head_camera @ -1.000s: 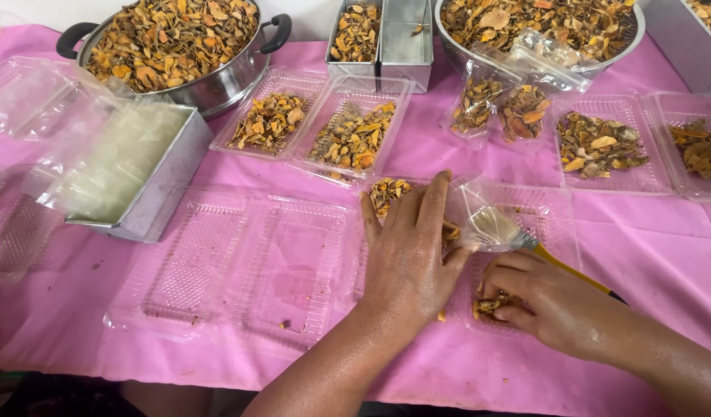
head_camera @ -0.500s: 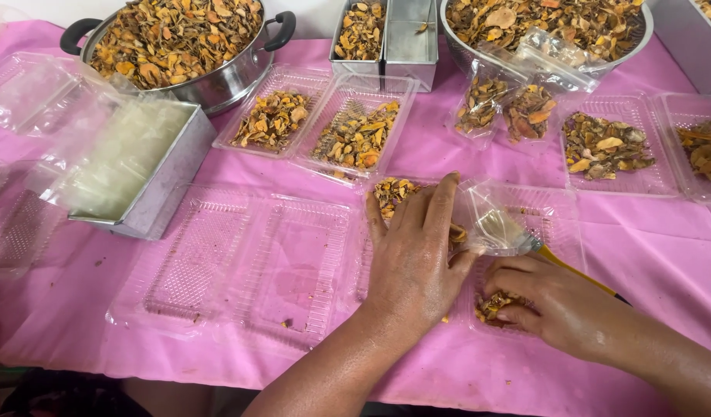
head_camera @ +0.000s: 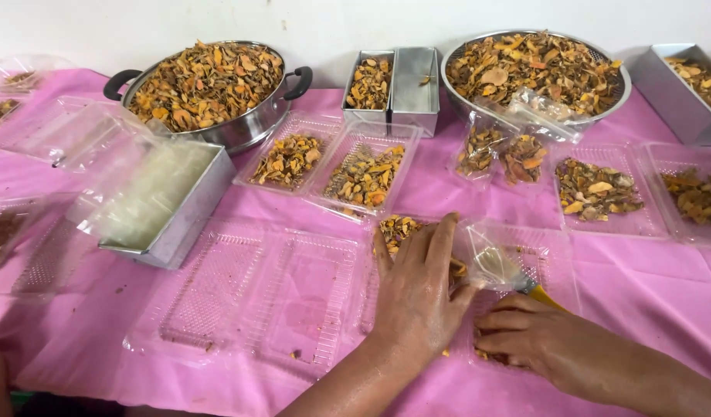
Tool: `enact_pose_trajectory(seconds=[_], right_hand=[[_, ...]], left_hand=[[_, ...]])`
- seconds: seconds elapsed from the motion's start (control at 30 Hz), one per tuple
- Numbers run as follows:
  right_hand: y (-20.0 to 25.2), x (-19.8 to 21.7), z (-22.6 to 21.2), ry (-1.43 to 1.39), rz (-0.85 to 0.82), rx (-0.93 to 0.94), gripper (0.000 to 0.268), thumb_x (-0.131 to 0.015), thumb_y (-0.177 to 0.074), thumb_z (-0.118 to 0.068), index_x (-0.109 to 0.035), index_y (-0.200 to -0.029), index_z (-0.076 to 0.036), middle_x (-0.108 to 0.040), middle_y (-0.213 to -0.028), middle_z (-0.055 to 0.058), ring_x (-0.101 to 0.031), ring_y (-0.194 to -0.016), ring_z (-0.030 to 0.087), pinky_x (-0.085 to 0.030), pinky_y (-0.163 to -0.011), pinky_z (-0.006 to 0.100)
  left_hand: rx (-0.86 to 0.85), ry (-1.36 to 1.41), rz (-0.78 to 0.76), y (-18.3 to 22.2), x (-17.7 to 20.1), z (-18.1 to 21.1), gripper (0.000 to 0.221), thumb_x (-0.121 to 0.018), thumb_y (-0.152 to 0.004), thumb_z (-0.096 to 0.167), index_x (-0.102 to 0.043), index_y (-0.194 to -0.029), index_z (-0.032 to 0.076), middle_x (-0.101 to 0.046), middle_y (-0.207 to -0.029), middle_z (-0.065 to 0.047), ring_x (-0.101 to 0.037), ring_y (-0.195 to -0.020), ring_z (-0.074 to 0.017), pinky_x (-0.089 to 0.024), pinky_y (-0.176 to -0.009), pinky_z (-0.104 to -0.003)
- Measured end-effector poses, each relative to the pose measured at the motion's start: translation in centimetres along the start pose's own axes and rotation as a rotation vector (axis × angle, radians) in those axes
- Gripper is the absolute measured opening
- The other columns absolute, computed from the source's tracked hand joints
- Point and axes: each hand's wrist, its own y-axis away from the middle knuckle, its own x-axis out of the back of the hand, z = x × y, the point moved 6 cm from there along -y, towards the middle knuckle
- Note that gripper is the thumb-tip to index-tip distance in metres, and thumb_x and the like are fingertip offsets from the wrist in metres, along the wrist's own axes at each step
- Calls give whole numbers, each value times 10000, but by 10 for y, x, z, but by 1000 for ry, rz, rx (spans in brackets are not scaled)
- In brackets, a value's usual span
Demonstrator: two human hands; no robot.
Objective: Packaging dried herbs into small plastic containers and bags using hands and a brush.
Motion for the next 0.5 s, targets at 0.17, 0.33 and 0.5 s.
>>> enact_pose_trajectory(seconds=[0.17,0.33,0.5], right_hand=[[5,-9,1,101,-21,9,249,-544,-1021,-235,-747,-1134,-144,-694,-1246,26,-537,-1184,303,-373,-1023,463],[2,-2,-3,119,118,30,186,-610,-1006,-248,-733,-1055,-117,-749,-1093,-6,-610,-1042,267,-451,-974,420],[22,-6,26,-115,187,-204,231,-605,-954,-165,-805,-1069,-158,-766,-1150,22,-725,-1054,206,-535,-940,349]], left_hand=[[53,47,10,0,-7,-3,795,-778,-750,289,-477,-1457,86,-678,-1222,-102,-622,-1183,-290,-178,-1177,-698],[46,84,-5,0,-4,-2,825,-781,-723,266,-471,-1461,67,-673,-1140,-80,-623,-1124,-297,-170,-1175,-708],[49,126,-8,-1,-3,-3,863,-803,-695,254,-463,-1465,63,-671,-1115,-90,-620,-1122,-314,-169,-1169,-723]])
